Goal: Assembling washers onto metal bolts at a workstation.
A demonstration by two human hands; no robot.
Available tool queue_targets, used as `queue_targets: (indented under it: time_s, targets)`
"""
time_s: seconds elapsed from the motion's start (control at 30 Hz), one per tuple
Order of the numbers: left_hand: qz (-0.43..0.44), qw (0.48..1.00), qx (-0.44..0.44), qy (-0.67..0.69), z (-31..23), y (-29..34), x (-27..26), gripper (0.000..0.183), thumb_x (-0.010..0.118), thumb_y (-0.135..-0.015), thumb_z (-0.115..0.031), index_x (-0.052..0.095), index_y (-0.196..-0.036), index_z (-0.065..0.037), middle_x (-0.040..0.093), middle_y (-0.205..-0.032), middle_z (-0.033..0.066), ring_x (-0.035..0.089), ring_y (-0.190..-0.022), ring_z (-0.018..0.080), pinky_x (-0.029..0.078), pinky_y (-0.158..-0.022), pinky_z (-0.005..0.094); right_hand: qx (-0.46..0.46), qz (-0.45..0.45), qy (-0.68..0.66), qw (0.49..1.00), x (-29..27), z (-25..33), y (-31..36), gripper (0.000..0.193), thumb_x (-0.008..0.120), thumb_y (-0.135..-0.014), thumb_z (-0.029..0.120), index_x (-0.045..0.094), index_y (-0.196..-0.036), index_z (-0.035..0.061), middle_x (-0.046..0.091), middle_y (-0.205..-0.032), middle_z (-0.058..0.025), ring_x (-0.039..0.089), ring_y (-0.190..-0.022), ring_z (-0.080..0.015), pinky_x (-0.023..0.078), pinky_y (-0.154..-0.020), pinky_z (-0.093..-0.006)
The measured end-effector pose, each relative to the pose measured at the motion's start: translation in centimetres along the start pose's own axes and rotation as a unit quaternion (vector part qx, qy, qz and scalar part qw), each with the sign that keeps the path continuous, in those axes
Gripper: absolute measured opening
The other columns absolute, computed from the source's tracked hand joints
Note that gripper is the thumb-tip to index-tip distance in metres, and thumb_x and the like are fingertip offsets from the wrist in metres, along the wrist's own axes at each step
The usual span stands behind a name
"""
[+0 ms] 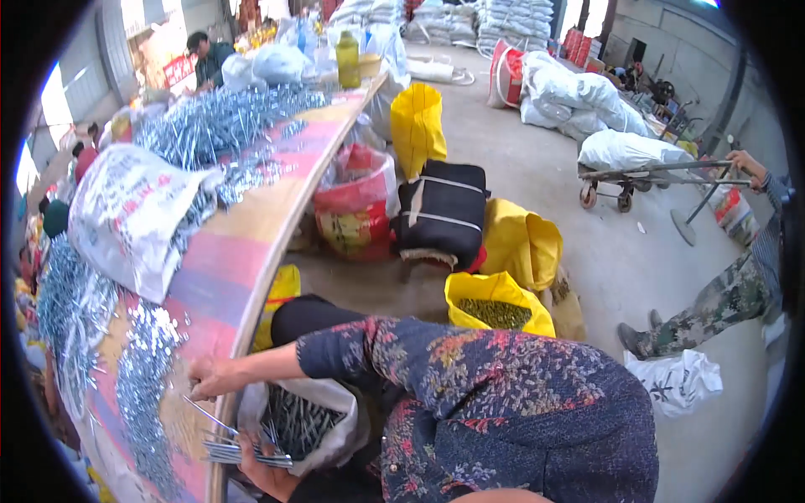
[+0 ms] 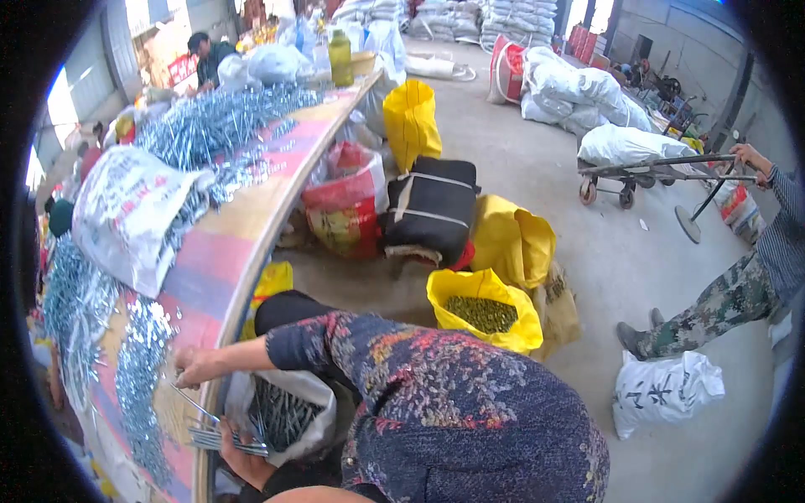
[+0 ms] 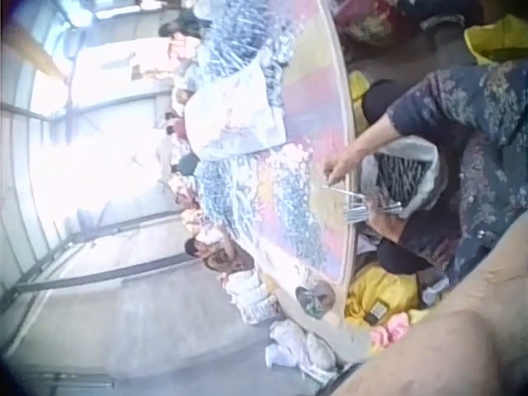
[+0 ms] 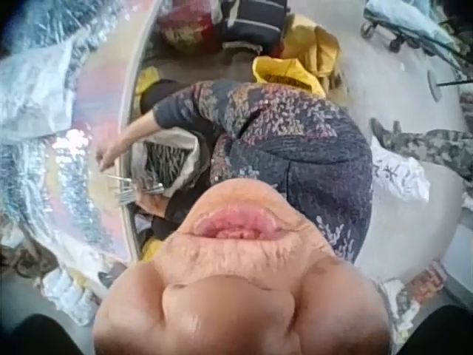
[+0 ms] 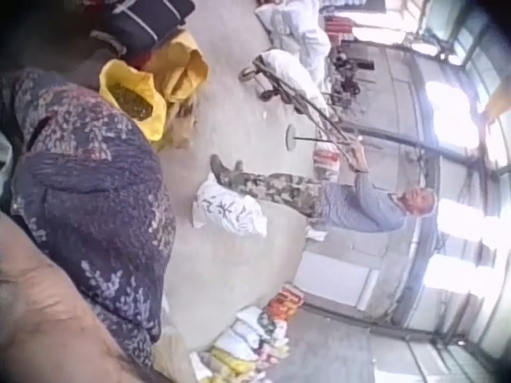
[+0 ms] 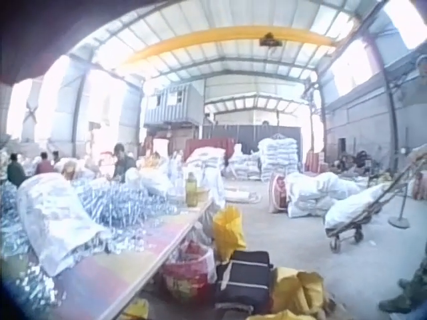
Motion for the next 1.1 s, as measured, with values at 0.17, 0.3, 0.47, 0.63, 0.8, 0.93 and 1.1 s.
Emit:
queue_targets:
  time_s: [0.17,0.3,0.47,0.63,0.8,0.93,1.1]
  targets:
    - [0.017,0.999,0.004,-0.047,1.1,0.0,0.5,0.020,0.064,-0.090,-0.019,0.058,-0.101,-0.003,0.055,-0.080,0.0006,0.044,-0.053,0.0042,0.033,-0.042,0.0157,-0.003,-0.045,-0.048,0.998,-2.4,0.4,1.4,0.023,0.065,-0.074,0.018,0.064,-0.067,-0.0043,0.062,-0.060,-0.0078,0.063,-0.057,-0.0143,0.051,-0.053,-0.0282]
    - [0.046,0.999,-0.010,-0.003,0.5,-0.1,1.2,0.019,0.063,-0.090,-0.012,0.054,-0.101,0.000,0.048,-0.075,0.0017,0.040,-0.054,0.0048,0.032,-0.041,0.0154,0.012,-0.001,-0.045,0.999,-1.2,0.4,1.0,0.014,0.066,-0.070,0.012,0.066,-0.065,-0.0007,0.065,-0.062,-0.0058,0.062,-0.052,-0.0141,0.048,-0.049,-0.0292]
    - [0.031,0.999,0.014,-0.027,0.2,-1.0,-1.0,0.024,0.063,-0.090,-0.017,0.056,-0.106,-0.001,0.054,-0.085,0.0026,0.047,-0.060,0.0053,0.036,-0.047,0.0167,0.028,0.040,-0.052,0.997,-1.0,1.4,-1.0,0.017,0.068,-0.072,0.014,0.066,-0.073,-0.0027,0.066,-0.065,-0.0073,0.065,-0.060,-0.0149,0.050,-0.053,-0.0284]
    - [0.018,0.998,0.023,-0.049,0.3,-0.2,0.9,0.025,0.061,-0.075,-0.008,0.061,-0.096,0.005,0.061,-0.078,0.0065,0.054,-0.057,0.0113,0.039,-0.045,0.0210,0.014,0.122,0.060,0.991,-1.8,0.4,-0.9,0.024,0.068,-0.080,0.023,0.068,-0.088,0.0008,0.063,-0.072,-0.0022,0.059,-0.068,-0.0108,0.048,-0.060,-0.0284]
    - [-0.016,0.997,0.074,0.012,-1.5,0.8,0.8,0.015,0.068,-0.078,-0.007,0.058,-0.088,-0.002,0.057,-0.068,0.0038,0.050,-0.049,0.0096,0.037,-0.042,0.0216,0.065,0.197,0.128,0.970,0.7,2.8,-0.8,0.024,0.071,-0.081,0.022,0.068,-0.088,-0.0006,0.060,-0.070,-0.0014,0.055,-0.065,-0.0089,0.047,-0.059,-0.0256]
    - [-0.050,0.986,0.127,0.092,-3.8,0.6,-1.2,0.021,0.069,-0.078,-0.005,0.060,-0.096,0.001,0.059,-0.072,0.0056,0.051,-0.051,0.0101,0.037,-0.041,0.0220,0.062,0.199,0.152,0.966,5.8,1.4,1.3,0.025,0.065,-0.087,0.023,0.067,-0.092,-0.0018,0.062,-0.074,-0.0032,0.056,-0.070,-0.0099,0.046,-0.065,-0.0272]
    - [-0.136,0.971,0.155,0.123,-5.4,1.9,-4.2,0.018,0.068,-0.078,-0.005,0.060,-0.092,0.002,0.060,-0.071,0.0080,0.050,-0.050,0.0107,0.038,-0.042,0.0216,-0.070,-0.143,0.219,0.963,1.0,4.0,1.1,0.041,0.048,-0.096,0.037,0.062,-0.089,-0.0007,0.060,-0.081,-0.0242,0.058,-0.072,-0.0403,0.043,-0.064,-0.0440]
Point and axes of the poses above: each hand's wrist, its own y-axis away from the middle knuckle, its own x-axis out of the palm, z = x × y, the point moved 10 cm from there along -y, towards the middle knuckle
